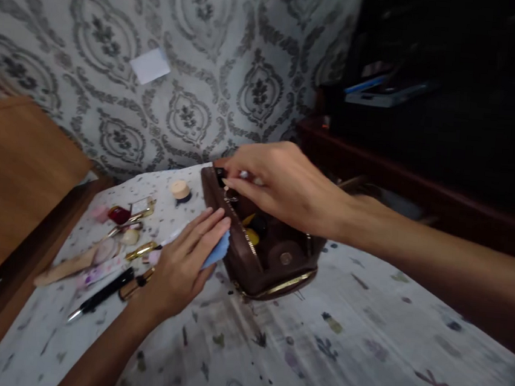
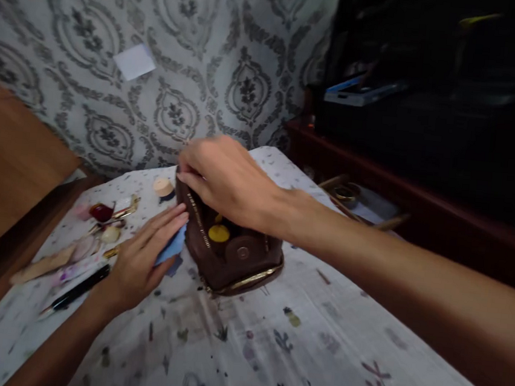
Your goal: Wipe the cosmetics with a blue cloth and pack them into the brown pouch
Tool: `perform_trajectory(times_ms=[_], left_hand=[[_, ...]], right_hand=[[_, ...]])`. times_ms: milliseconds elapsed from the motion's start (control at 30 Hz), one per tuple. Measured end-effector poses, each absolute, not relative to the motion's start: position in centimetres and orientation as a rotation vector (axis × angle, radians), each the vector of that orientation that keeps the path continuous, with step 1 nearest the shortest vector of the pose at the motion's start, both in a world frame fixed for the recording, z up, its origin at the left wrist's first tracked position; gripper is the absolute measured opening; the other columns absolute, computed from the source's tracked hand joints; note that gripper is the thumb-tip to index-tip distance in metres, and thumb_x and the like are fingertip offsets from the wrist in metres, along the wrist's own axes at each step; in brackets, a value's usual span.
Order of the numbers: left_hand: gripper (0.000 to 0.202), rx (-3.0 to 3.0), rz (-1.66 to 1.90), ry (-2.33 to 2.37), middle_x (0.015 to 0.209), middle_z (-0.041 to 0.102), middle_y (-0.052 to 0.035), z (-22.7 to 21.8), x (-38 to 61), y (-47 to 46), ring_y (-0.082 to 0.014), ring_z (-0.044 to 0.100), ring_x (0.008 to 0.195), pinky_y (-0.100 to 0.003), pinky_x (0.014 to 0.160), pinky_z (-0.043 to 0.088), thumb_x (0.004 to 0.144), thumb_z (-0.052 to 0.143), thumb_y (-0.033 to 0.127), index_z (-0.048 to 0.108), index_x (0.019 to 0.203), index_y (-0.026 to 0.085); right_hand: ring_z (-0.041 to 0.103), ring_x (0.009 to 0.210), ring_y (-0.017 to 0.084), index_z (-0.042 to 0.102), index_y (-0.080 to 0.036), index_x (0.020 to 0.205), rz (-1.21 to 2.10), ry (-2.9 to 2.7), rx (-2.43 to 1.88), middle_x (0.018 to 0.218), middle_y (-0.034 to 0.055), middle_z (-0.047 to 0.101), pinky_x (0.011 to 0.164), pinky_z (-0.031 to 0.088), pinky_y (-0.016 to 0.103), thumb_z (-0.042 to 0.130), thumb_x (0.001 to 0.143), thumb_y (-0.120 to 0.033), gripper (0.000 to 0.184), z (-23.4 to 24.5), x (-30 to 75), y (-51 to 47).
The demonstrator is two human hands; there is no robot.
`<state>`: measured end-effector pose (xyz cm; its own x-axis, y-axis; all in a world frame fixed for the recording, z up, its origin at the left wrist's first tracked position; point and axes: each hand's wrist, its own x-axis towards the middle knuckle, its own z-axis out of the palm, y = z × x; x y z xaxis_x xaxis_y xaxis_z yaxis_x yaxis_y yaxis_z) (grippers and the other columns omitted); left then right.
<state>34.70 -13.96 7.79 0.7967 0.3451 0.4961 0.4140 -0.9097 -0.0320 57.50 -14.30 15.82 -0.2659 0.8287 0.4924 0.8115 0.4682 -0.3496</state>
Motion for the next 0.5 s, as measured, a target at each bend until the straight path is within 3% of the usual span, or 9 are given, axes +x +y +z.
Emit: perform_trajectory(times_ms=[133, 233, 333, 500], left_hand=[[0.057, -2.827, -0.708, -0.77, 0.151, 0.045, -0.0202, 5.7, 33.4, -15.2, -0.0259, 0.045, 0.141, -0.04, 0.11, 0.049, 0.094, 0.046, 0.012, 0.032, 0.15, 0.012], [0.052, -2.808, -0.566, -0.87, 0.141, 0.055, -0.018, 4.0, 31.7, -16.2, -0.0273, 0.058, 0.128, -0.039, 0.096, 0.058, 0.093, 0.047, 0.012, 0.039, 0.145, 0.014], [0.037, -2.811, -0.401, -0.91, 0.121, 0.067, -0.0108, 2.9, 29.5, -16.9, -0.0246, 0.066, 0.11, -0.035, 0.084, 0.061, 0.095, 0.045, 0.016, 0.053, 0.131, 0.017], [0.029, -2.77, -0.35, -1.046, 0.096, 0.071, -0.0029, 2.4, 25.7, -17.1, -0.0197, 0.071, 0.091, -0.029, 0.076, 0.059, 0.099, 0.039, 0.02, 0.063, 0.116, 0.023]], right_hand=[[0.062, 0.077, 0.016, 0.064, -0.021, 0.074, 0.059, -2.15, -1.139, 0.084, 0.0025, 0.066, 0.07, 0.046, 0.029, 0.055, 0.098, -0.031, 0.027, 14.2, 57.3, -18.3], [0.063, 0.077, 0.017, 0.066, -0.023, 0.078, 0.168, -2.155, -1.0, 0.086, 0.006, 0.068, 0.068, 0.048, 0.029, 0.047, 0.102, -0.036, 0.033, 12.6, 55.9, -20.8], [0.064, 0.078, 0.018, 0.068, -0.023, 0.085, 0.322, -2.187, -0.912, 0.086, 0.0083, 0.069, 0.069, 0.05, 0.03, 0.045, 0.103, -0.033, 0.032, 10.4, 53.6, -22.6], [0.064, 0.076, 0.018, 0.068, -0.019, 0.087, 0.474, -2.286, -0.928, 0.083, 0.0058, 0.068, 0.069, 0.049, 0.029, 0.052, 0.098, -0.02, 0.019, 5.6, 49.3, -22.7]])
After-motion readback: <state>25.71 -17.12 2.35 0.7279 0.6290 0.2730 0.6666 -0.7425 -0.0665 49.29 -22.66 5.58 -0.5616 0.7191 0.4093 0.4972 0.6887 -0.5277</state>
